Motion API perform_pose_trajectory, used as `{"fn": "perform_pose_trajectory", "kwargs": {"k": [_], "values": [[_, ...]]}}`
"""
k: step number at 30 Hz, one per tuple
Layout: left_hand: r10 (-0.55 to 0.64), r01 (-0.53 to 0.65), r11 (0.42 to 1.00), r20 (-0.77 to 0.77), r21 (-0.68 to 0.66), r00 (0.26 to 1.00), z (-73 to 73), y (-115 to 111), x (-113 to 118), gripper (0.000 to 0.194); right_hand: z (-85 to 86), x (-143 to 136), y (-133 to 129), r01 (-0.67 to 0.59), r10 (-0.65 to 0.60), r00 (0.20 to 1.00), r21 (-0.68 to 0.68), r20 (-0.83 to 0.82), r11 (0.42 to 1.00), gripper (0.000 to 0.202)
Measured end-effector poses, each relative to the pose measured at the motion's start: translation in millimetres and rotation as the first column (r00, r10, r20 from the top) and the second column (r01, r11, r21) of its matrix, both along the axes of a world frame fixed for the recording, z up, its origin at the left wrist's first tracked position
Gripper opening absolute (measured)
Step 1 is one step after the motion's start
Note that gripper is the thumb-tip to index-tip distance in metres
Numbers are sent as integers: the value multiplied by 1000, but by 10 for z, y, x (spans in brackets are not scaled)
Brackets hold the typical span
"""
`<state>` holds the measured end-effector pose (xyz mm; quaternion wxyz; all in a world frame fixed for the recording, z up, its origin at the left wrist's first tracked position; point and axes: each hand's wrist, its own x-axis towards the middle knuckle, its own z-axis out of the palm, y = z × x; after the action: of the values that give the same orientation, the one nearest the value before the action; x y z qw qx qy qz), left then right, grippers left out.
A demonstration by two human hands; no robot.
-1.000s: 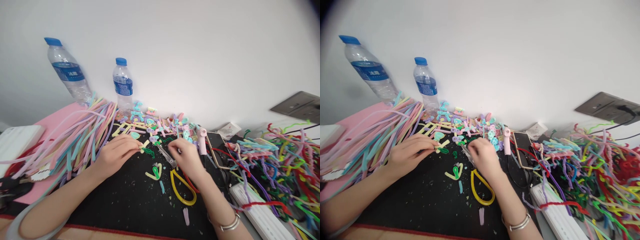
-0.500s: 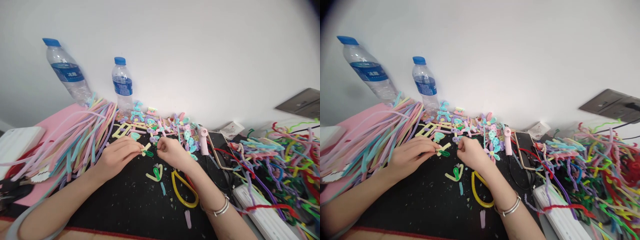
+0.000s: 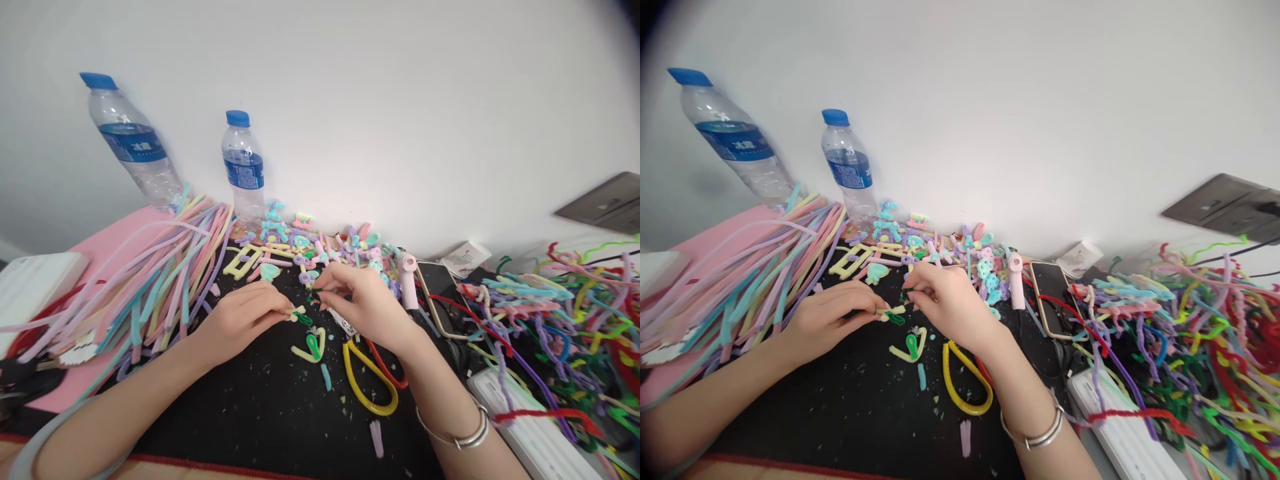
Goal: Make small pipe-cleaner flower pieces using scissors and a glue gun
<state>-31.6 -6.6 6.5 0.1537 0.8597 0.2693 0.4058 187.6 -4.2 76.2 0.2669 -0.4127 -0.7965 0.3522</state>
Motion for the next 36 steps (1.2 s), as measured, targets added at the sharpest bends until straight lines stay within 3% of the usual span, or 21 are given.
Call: {"fn": "perform_pose_trajectory", "kwargs": {"k": [5, 25, 36], "values": [[14, -14, 999, 24, -36, 1000, 19, -11, 0, 11, 9, -36, -24, 13, -19, 998, 117, 53, 993, 13], [102, -104, 983, -20, -152, 995, 68, -39, 8, 3, 4, -111, -79, -81, 62, 994, 212, 95, 974, 12], [161, -171, 957, -58, -236, 985, 84, -50, 34, 7, 18, -111, -95, -137, 118, 987, 199, 105, 970, 12]]}}
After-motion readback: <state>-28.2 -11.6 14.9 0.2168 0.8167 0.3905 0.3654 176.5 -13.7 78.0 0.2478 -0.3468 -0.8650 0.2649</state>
